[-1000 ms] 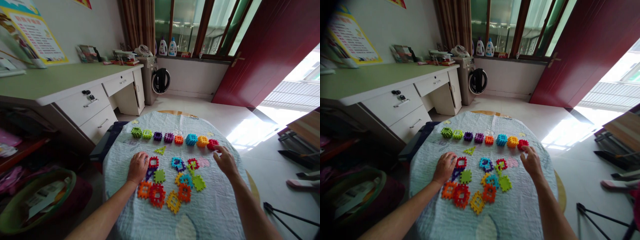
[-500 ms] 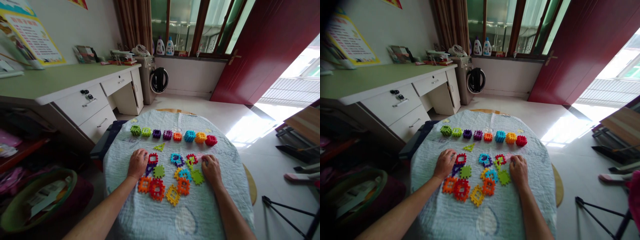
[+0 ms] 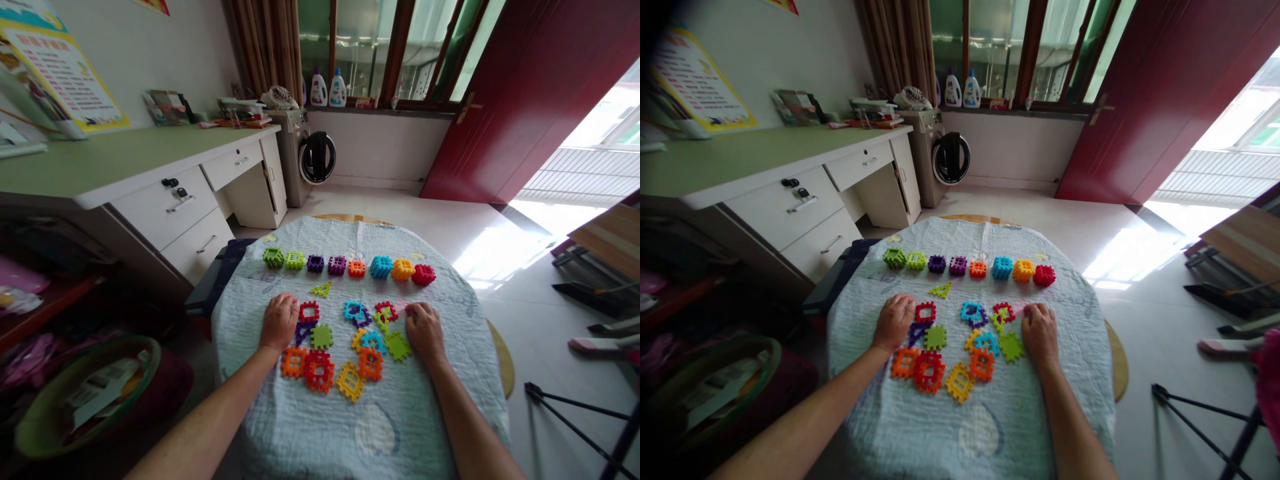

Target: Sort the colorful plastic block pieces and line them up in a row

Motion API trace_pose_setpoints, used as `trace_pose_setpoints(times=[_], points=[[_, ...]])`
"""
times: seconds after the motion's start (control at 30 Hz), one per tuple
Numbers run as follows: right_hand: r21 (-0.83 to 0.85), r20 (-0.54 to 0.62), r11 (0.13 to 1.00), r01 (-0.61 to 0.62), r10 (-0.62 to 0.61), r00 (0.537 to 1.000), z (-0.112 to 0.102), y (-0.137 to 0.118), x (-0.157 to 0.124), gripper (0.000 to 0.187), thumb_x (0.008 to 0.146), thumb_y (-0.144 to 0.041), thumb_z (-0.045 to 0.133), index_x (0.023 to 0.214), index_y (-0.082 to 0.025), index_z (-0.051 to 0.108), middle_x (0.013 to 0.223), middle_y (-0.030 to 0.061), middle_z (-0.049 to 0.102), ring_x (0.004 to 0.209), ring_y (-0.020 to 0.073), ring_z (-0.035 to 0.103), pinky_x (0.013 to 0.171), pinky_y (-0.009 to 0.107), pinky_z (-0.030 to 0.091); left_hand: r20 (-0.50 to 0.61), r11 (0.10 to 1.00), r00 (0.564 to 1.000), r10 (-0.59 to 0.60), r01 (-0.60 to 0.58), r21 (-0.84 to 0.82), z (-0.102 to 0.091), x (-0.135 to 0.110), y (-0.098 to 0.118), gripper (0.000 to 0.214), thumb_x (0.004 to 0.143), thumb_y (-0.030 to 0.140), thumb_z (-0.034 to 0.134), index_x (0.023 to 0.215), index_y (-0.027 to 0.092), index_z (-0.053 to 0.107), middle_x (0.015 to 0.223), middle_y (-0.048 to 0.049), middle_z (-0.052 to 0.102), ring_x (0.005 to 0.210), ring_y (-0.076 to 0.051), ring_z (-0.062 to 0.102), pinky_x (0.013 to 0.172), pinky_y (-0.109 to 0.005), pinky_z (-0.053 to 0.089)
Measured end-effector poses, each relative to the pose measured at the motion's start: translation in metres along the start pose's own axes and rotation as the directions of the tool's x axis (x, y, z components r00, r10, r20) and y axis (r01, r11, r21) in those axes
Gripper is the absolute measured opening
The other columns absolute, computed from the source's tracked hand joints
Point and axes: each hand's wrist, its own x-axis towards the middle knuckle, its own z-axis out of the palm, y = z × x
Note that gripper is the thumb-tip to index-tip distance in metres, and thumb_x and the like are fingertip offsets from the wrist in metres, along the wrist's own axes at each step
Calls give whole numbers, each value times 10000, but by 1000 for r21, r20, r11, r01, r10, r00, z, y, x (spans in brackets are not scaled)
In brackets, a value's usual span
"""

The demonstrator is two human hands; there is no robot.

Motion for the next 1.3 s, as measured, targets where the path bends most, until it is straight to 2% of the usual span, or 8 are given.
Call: trace_pose_setpoints(times=[0.2, 1.3], points=[[-12, -7, 1000, 1, -1, 1000, 2, 2, 0, 191, 840, -212, 468, 886, -208, 653, 972, 93, 636, 922, 252, 526, 855, 381, 421, -33, 995, 998, -48, 45, -87, -3, 0, -2, 378, 997, 353, 313, 892, 197, 641, 958, -96, 686, 953, -239, 605, 924, -397, 483], [-46, -36, 999, -15, 13, 999, 0, -2, 0, 180, 822, -195, 471, 855, -216, 647, 901, 87, 610, 881, 247, 499, 841, 381, 414, 9, 1000, 1000, 13, -13, 6, -3, -1, 2, 341, 977, 325, 352, 859, 213, 652, 936, -81, 689, 908, -234, 600, 883, -388, 468]])
